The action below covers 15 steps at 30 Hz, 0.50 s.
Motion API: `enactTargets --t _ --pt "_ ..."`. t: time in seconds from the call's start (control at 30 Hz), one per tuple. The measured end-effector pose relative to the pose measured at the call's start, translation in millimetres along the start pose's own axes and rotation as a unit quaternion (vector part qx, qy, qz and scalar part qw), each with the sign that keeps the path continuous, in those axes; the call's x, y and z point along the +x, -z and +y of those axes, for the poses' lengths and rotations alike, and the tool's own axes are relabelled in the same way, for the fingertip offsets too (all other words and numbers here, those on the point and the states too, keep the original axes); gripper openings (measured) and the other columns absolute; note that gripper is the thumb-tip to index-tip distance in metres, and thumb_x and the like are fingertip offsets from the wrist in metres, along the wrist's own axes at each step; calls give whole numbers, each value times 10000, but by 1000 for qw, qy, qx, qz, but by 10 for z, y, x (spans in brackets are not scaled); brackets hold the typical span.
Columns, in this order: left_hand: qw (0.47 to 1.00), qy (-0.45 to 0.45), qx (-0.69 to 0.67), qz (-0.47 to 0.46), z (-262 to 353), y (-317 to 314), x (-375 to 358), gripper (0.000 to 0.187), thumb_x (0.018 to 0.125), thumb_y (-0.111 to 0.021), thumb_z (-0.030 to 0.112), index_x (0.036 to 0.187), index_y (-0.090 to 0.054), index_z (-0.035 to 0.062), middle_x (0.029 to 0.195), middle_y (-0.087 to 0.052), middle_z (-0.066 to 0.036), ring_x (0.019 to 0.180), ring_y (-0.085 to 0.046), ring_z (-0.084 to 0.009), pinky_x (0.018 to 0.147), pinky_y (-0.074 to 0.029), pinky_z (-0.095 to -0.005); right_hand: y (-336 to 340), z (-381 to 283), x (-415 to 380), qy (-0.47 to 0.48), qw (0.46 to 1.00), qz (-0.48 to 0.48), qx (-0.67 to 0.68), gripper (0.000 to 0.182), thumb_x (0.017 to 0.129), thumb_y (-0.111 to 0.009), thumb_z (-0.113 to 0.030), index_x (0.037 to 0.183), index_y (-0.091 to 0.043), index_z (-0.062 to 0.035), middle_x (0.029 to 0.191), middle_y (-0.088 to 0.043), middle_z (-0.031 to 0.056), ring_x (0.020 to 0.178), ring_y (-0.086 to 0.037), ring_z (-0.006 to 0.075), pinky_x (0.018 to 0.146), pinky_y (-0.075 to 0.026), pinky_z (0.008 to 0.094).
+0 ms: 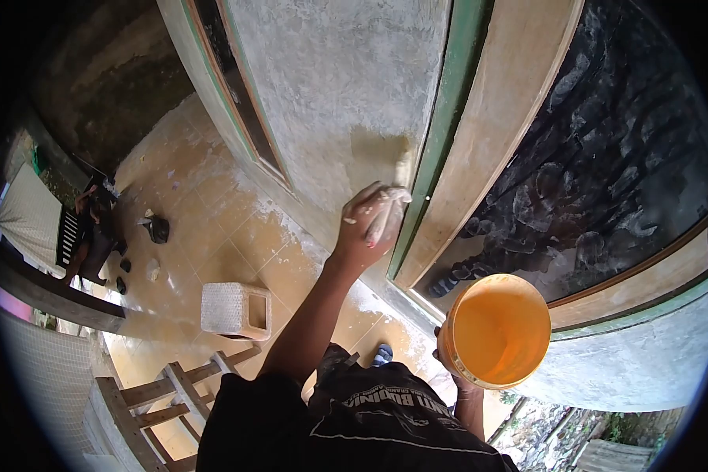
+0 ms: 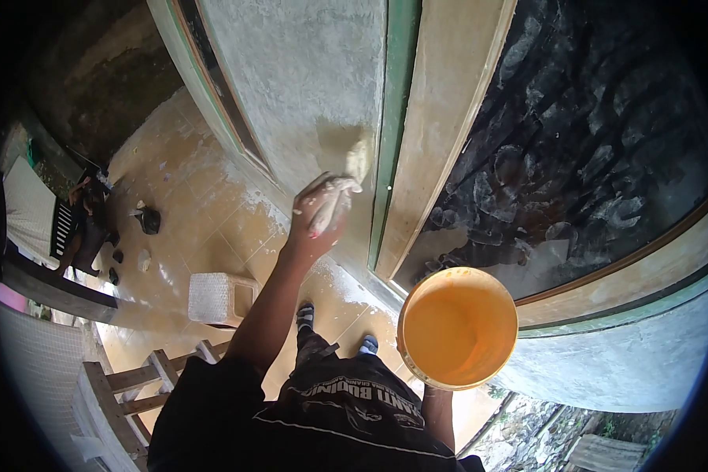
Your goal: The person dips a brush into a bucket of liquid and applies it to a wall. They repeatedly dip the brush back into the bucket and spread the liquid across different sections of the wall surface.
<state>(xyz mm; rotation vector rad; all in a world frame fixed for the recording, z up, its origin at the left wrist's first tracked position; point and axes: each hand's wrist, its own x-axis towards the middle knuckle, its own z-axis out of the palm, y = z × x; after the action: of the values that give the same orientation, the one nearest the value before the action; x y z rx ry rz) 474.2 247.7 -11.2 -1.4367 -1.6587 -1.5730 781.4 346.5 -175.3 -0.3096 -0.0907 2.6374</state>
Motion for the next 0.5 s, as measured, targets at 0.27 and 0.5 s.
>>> enactTargets --t 0.27,0.5 --pt "999 -27 -2 18 14 69 63 128 750 -532 -65 852 -577 -2 795 -615 -122 689 -615 -259 641 -516 -335 -326 63 -11 -70 996 -32 52 711 818 -506 -542 1332 -335 -82 1288 -371 234 1161 -353 483 856 -373 684" --pt "998 -56 -12 9 -156 -31 -100 107 788 -538 -26 870 -602 -3 824 -622 -126 762 -611 -252 716 -489 -349 -401 110 -65 -64 997 -12 33 717 809 -516 -546 1330 -341 -86 1290 -371 228 1159 -353 475 852 -372 685"
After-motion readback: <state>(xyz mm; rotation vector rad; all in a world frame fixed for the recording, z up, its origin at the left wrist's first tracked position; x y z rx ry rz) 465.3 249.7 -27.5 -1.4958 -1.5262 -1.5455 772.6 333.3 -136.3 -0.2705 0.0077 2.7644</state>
